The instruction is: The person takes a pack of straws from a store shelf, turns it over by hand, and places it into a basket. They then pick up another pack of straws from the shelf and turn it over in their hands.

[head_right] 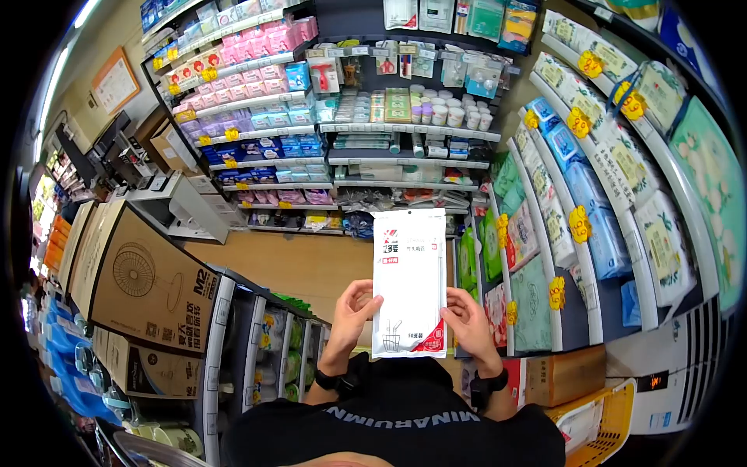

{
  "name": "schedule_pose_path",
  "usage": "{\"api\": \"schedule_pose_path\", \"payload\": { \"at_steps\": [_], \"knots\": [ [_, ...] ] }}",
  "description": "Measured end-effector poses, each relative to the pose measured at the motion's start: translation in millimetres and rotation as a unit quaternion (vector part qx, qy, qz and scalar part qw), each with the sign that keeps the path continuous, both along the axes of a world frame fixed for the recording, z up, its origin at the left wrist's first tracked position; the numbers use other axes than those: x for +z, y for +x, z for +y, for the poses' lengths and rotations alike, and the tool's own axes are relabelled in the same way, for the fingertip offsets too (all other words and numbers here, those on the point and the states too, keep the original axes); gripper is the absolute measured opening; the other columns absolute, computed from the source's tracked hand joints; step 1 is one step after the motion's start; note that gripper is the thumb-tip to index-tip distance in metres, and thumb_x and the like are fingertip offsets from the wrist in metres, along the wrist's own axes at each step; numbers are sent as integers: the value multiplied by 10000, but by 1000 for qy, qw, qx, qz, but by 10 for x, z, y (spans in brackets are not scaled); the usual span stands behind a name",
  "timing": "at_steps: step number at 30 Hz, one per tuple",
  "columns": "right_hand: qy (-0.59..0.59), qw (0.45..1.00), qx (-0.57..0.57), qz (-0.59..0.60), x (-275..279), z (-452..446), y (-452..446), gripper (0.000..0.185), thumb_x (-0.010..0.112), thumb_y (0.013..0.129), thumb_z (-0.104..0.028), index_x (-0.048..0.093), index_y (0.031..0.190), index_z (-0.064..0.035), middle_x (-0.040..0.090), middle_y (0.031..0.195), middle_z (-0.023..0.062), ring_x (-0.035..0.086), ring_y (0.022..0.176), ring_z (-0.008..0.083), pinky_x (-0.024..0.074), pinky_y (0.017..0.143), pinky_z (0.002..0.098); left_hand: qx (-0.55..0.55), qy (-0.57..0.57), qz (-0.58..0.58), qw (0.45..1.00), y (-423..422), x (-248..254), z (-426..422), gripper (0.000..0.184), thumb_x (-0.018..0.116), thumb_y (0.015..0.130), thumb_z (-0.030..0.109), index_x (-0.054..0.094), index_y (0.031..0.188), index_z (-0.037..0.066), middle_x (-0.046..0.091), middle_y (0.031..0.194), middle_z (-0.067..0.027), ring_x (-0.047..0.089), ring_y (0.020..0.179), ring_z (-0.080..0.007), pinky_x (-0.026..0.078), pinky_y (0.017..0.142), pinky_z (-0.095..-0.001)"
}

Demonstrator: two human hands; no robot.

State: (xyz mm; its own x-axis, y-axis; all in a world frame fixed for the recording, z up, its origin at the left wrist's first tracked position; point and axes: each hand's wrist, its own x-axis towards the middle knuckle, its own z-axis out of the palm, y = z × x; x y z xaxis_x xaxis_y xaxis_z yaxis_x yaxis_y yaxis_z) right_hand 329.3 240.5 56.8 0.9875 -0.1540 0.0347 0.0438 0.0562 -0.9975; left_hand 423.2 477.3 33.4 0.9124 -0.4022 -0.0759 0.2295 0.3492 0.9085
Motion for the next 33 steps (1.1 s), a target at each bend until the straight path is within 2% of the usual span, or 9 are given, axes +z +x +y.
{"api": "schedule_pose_path", "payload": {
  "at_steps": [9, 15, 21, 26, 33],
  "knots": [
    [-80, 991, 89, 57, 319, 345, -9, 374, 621, 953, -50, 522, 1305, 32, 649, 1077, 81, 614, 998, 121, 484, 911, 264, 75, -32, -11, 997, -333, 41, 413, 314, 694, 916, 39, 561, 1193, -25, 625, 1094, -76, 650, 895, -100, 508, 714, -223],
    [-56, 996, 51, 55, 285, 398, -258, 389, 630, 946, -35, 517, 1311, 36, 642, 1075, 72, 609, 989, 105, 487, 883, 249, 53, -52, -10, 997, -313, -24, 425, 314, 700, 906, 26, 577, 1191, -24, 622, 1087, -70, 650, 901, -106, 493, 733, -215],
    [-20, 998, -46, 39, 351, 188, -766, 384, 621, 947, -8, 508, 1311, 41, 640, 1086, 81, 613, 1000, 110, 492, 893, 253, -36, -43, -16, 998, -379, 89, -17, 308, 714, 898, 26, 591, 1177, -15, 629, 1072, -54, 644, 895, -98, 488, 729, -211],
    [6, 986, -161, 43, 317, -8, -1337, 388, 622, 942, -1, 510, 1311, 40, 647, 1073, 83, 619, 985, 110, 487, 890, 243, -156, -21, -15, 987, -504, 164, -514, 304, 708, 901, 21, 591, 1180, -11, 632, 1061, -44, 640, 894, -90, 489, 731, -213],
    [12, 940, -340, 32, 343, -146, -2341, 365, 604, 947, 11, 526, 1303, 23, 645, 1034, 54, 599, 945, 90, 472, 857, 236, -351, 13, -58, 934, -922, 202, -1463, 309, 691, 900, -12, 581, 1189, -11, 641, 1080, -52, 636, 898, -96, 505, 764, -232]
  ]
}}
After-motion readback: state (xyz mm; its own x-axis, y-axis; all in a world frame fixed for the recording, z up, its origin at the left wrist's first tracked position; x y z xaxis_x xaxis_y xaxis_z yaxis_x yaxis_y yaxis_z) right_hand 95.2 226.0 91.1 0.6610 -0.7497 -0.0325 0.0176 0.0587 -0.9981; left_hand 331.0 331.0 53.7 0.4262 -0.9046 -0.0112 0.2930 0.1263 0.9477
